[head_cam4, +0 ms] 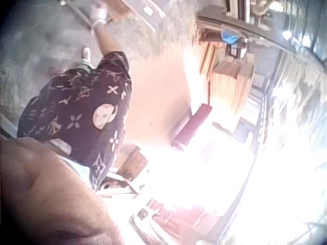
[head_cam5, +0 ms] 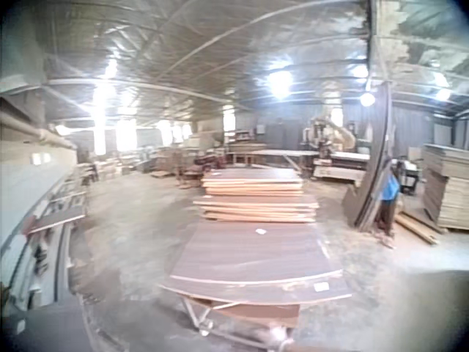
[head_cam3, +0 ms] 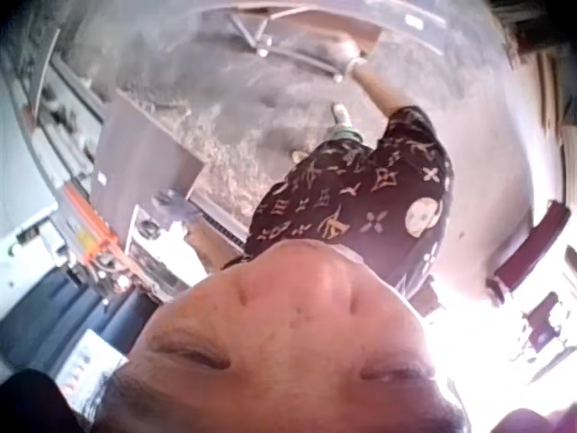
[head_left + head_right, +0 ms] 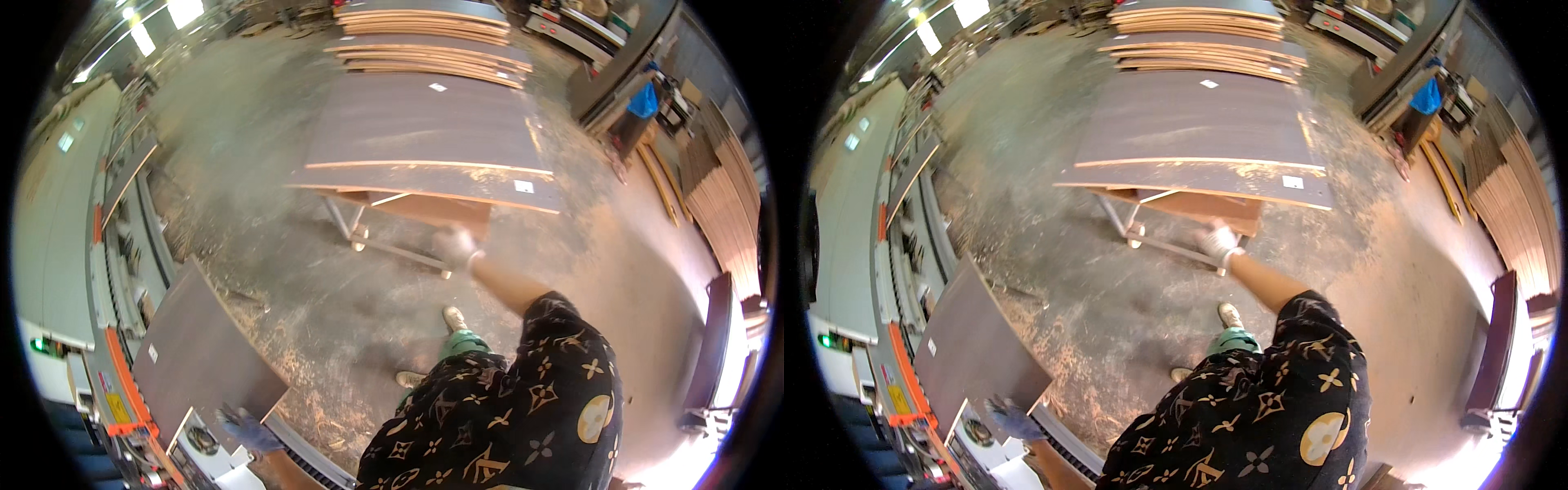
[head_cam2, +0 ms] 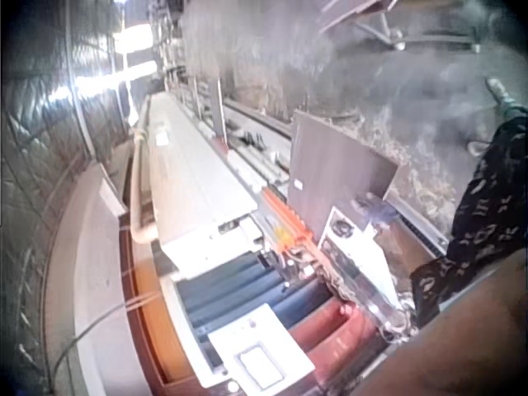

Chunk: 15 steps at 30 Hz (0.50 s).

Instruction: The person repeatedly picks up large rectangular wood panels from a stack, carries them to a panel saw, aligns them, and cuts them. After each cut, the person returns the panel to the stack and repeats the process.

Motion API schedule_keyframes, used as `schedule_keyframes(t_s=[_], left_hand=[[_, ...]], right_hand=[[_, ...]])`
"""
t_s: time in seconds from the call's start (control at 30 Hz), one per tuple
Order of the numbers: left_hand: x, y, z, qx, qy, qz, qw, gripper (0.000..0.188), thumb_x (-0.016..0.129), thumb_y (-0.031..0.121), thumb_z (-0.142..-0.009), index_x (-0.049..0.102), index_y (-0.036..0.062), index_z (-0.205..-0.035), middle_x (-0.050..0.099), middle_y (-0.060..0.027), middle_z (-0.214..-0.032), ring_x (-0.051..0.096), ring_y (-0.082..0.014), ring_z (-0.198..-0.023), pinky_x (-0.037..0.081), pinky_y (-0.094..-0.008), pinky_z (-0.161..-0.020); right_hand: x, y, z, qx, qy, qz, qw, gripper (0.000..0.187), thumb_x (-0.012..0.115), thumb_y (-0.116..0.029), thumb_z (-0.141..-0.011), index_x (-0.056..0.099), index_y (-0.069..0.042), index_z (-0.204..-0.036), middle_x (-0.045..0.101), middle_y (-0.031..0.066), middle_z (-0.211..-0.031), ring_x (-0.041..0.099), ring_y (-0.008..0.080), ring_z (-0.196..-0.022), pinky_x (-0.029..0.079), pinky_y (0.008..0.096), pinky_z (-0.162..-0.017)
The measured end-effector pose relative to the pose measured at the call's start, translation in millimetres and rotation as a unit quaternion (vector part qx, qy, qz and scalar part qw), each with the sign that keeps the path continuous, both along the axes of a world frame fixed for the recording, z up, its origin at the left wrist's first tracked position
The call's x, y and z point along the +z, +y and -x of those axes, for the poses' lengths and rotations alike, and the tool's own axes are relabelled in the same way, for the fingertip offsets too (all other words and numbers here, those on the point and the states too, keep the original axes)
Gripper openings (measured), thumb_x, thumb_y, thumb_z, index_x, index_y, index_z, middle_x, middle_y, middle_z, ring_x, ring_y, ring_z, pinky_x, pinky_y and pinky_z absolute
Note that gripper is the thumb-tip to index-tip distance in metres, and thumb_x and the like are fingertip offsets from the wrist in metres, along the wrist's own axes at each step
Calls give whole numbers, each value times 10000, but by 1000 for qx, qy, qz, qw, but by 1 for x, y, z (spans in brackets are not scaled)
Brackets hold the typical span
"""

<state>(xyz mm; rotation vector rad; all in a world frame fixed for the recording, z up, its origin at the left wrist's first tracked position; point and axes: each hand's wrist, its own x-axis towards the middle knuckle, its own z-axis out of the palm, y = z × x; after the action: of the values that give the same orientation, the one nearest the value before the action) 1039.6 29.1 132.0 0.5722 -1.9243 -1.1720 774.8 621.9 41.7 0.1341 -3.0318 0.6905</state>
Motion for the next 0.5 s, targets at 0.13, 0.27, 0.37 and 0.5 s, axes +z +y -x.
schedule_keyframes(t_s=[0.13,0.27,0.37,0.5], left_hand=[[-38,94,38,-16,-95,58,994,542,589,137,-880,367,-20,-1349,436,-177,-1350,445,-278,-1224,362,-366,-1027],[-42,177,106,-74,-235,20,969,557,573,74,-863,343,-9,-1364,428,-161,-1360,445,-268,-1214,355,-361,-1028],[-70,196,132,-123,-198,-6,973,586,549,11,-840,311,-4,-1375,392,-156,-1389,393,-260,-1264,314,-370,-1055],[-64,220,164,-163,-242,-90,952,621,537,-24,-783,316,6,-1363,384,-170,-1383,386,-263,-1267,293,-373,-1067]], right_hand=[[54,149,36,-433,2,66,899,551,686,-393,-743,531,-88,-1175,612,198,-1092,582,356,-1035,476,425,-875],[63,262,63,-514,55,-86,852,559,671,-428,-710,547,-107,-1151,603,145,-1072,570,321,-1041,469,416,-878],[59,298,90,-533,18,-62,844,547,634,-440,-724,552,-113,-1155,597,132,-1095,560,307,-1057,467,413,-882],[65,297,91,-557,30,-33,829,492,616,-412,-733,582,-109,-1119,597,147,-1072,569,312,-1019,468,417,-863]])
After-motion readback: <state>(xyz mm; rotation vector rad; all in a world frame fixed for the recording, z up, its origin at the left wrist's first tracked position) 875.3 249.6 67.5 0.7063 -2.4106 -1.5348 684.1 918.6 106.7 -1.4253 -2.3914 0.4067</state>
